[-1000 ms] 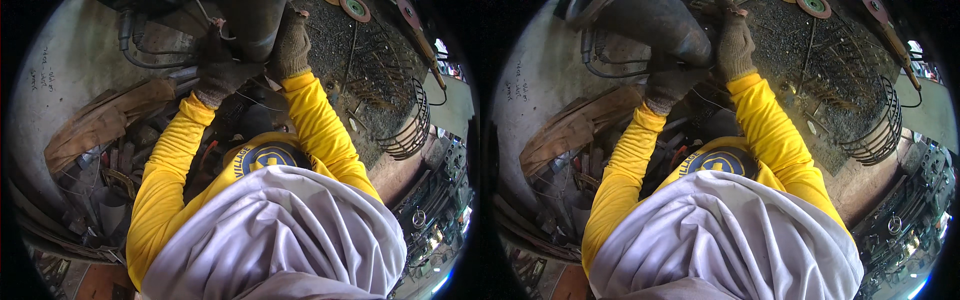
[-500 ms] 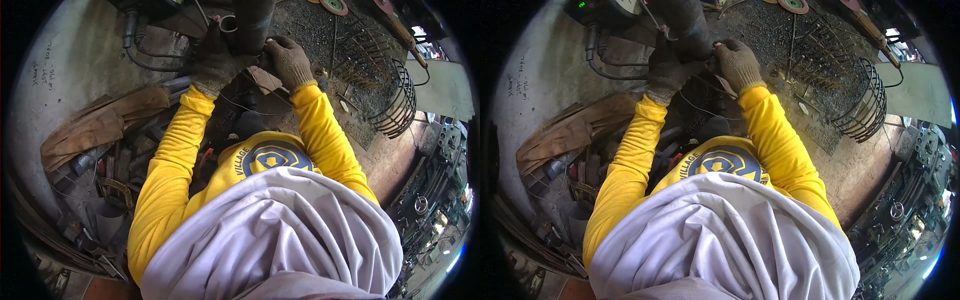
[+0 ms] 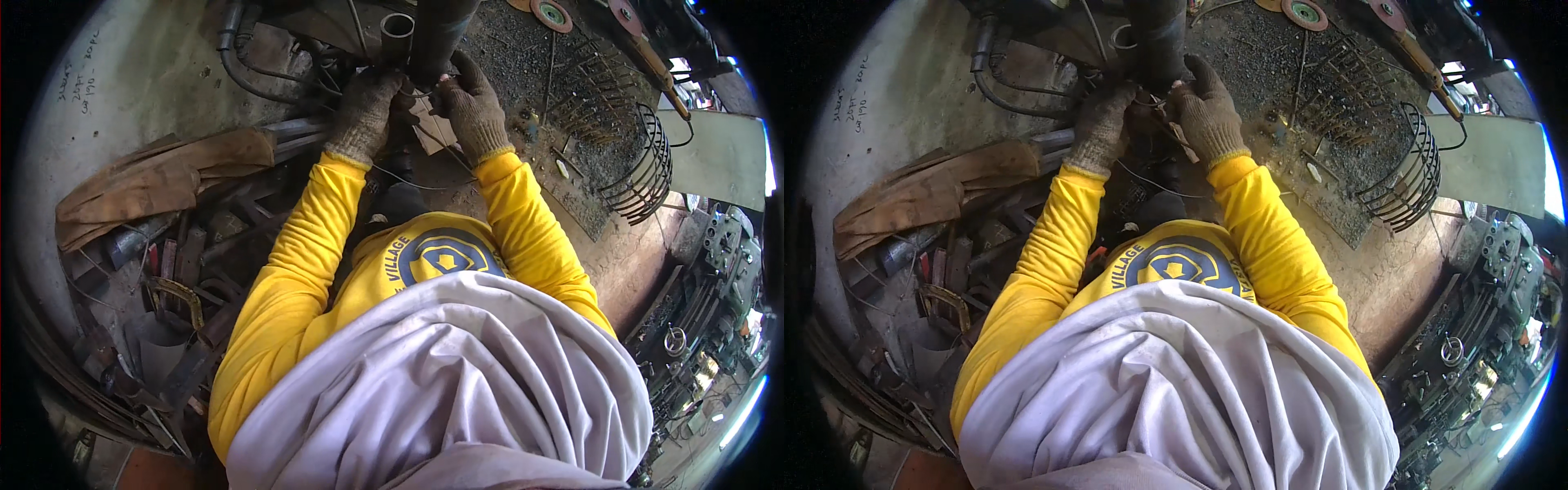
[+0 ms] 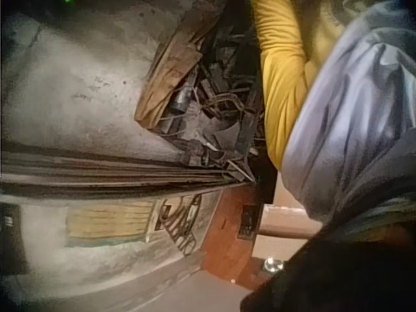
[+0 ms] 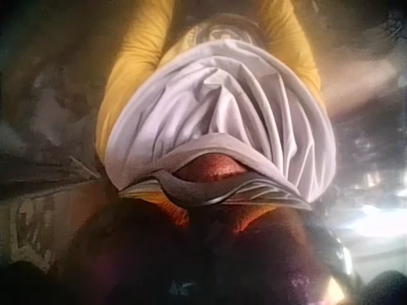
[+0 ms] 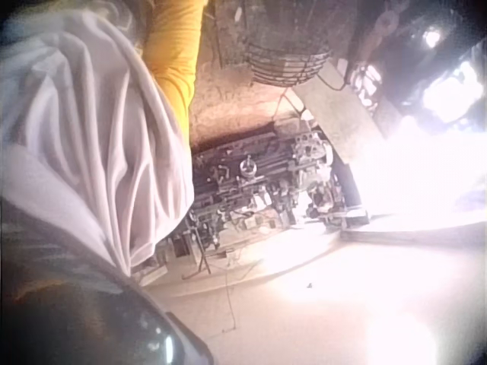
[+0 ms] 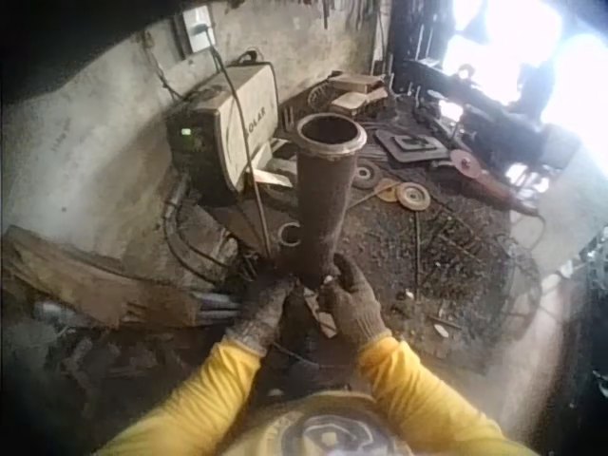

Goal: The person welds a metal wire cage structure and a pipe assembly using a handheld welder while wearing gloves.

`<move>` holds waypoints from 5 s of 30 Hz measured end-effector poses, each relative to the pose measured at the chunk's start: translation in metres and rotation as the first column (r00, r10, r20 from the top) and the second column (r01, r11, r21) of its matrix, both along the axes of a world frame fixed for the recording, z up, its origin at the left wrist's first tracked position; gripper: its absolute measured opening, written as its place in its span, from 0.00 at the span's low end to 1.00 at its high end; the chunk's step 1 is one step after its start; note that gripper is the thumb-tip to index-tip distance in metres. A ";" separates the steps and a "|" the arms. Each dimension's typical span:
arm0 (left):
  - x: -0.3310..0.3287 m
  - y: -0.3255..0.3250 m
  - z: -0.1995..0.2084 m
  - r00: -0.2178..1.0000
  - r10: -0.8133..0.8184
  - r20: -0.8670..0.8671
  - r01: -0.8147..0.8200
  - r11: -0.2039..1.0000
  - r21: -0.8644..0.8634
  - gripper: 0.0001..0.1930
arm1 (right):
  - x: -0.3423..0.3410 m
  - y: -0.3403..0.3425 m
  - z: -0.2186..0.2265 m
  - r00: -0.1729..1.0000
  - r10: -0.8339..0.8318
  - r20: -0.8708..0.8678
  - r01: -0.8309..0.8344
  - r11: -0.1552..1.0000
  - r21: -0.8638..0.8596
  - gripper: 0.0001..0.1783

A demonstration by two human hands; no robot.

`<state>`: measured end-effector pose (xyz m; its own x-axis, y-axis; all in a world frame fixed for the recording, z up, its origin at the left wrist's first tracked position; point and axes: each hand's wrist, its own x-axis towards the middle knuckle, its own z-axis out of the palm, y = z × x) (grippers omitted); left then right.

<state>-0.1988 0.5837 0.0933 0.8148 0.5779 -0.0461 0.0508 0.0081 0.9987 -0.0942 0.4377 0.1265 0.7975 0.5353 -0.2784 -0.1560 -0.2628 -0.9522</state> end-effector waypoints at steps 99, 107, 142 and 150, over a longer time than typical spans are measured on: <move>0.008 0.003 0.049 0.995 0.091 0.033 -0.086 0.663 0.743 0.47 | 0.004 0.006 0.005 0.948 -0.082 -0.307 0.120 0.987 0.108 0.13; 0.028 0.025 0.044 0.969 -0.247 0.032 0.152 0.689 0.708 0.51 | 0.014 0.002 -0.008 0.985 -0.054 -0.162 0.056 0.998 0.008 0.14; 0.030 0.017 0.013 0.987 -0.022 -0.157 0.140 0.591 0.795 0.42 | 0.049 0.062 0.023 0.874 0.260 -0.410 0.147 0.663 0.734 0.48; 0.034 0.017 0.017 0.989 -0.055 -0.137 0.146 0.501 0.853 0.44 | 0.056 0.062 0.022 0.821 0.328 -0.467 0.121 0.701 0.703 0.47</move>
<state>-0.1646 0.6004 0.1102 0.8892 0.2846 0.3582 0.0731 -0.8612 0.5030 -0.0383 0.4993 0.1481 0.5642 0.8128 -0.1453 -0.6909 0.3684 -0.6220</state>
